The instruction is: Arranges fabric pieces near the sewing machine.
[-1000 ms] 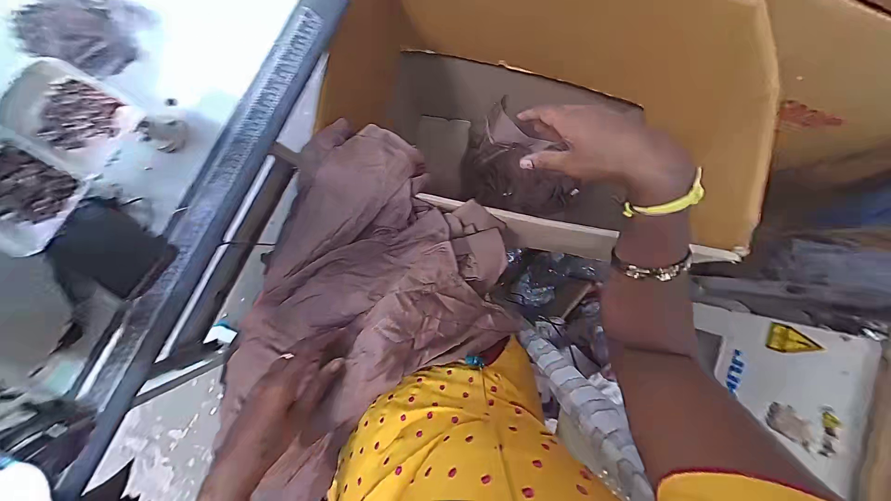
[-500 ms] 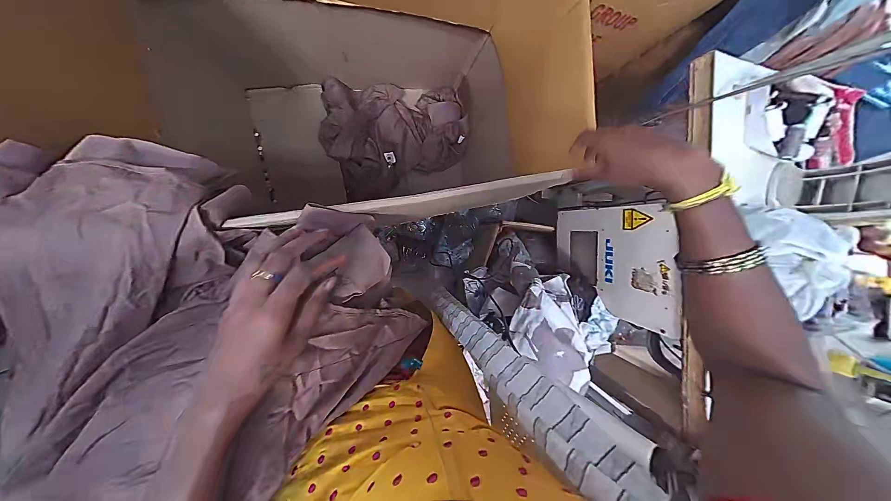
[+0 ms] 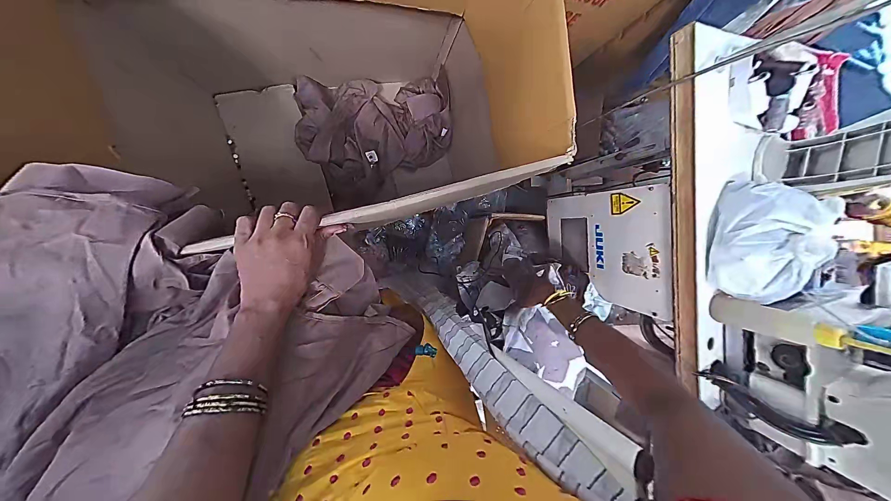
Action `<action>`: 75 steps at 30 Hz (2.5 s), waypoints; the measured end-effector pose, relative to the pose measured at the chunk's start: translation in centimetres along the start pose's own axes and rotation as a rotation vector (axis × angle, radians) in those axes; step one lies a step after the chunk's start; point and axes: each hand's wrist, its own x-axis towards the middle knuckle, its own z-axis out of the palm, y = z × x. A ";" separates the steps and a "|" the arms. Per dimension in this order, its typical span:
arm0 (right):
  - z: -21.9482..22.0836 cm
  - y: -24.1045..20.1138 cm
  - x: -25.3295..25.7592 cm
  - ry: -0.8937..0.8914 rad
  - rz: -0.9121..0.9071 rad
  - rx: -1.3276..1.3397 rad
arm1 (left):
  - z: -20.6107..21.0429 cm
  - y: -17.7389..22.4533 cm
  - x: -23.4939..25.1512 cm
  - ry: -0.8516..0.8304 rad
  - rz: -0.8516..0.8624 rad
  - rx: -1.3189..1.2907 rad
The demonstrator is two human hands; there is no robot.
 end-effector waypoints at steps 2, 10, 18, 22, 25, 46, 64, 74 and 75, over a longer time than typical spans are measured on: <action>1.7 -1.5 0.4 0.038 -0.135 0.033 | 0.2 0.0 -0.2 0.007 -0.008 0.005; -2.6 -2.6 5.5 0.275 0.323 0.204 | 0.1 -0.1 -0.1 -0.058 -0.066 0.045; -4.1 -1.4 7.1 0.096 0.247 0.118 | 0.0 0.0 -0.4 -0.027 -0.055 0.036; -0.6 -0.7 6.4 0.097 0.039 -0.052 | 0.0 0.2 -0.4 -0.031 -0.064 0.021; 1.2 -0.2 6.2 0.072 -0.075 -0.117 | -0.2 0.1 -0.3 -0.057 -0.080 0.025; 1.5 -1.5 4.8 0.031 -0.185 -0.201 | -0.3 0.3 -0.3 -0.043 -0.068 0.024; 1.2 -1.4 4.3 0.065 -0.224 -0.184 | -0.2 0.3 -0.3 -0.035 -0.076 0.035; 0.7 2.6 2.5 0.226 -0.338 -0.055 | 0.1 0.1 -0.2 -0.014 -0.059 0.022; 0.4 2.9 2.1 0.252 -0.367 -0.049 | 0.1 0.1 -0.2 -0.017 -0.061 0.020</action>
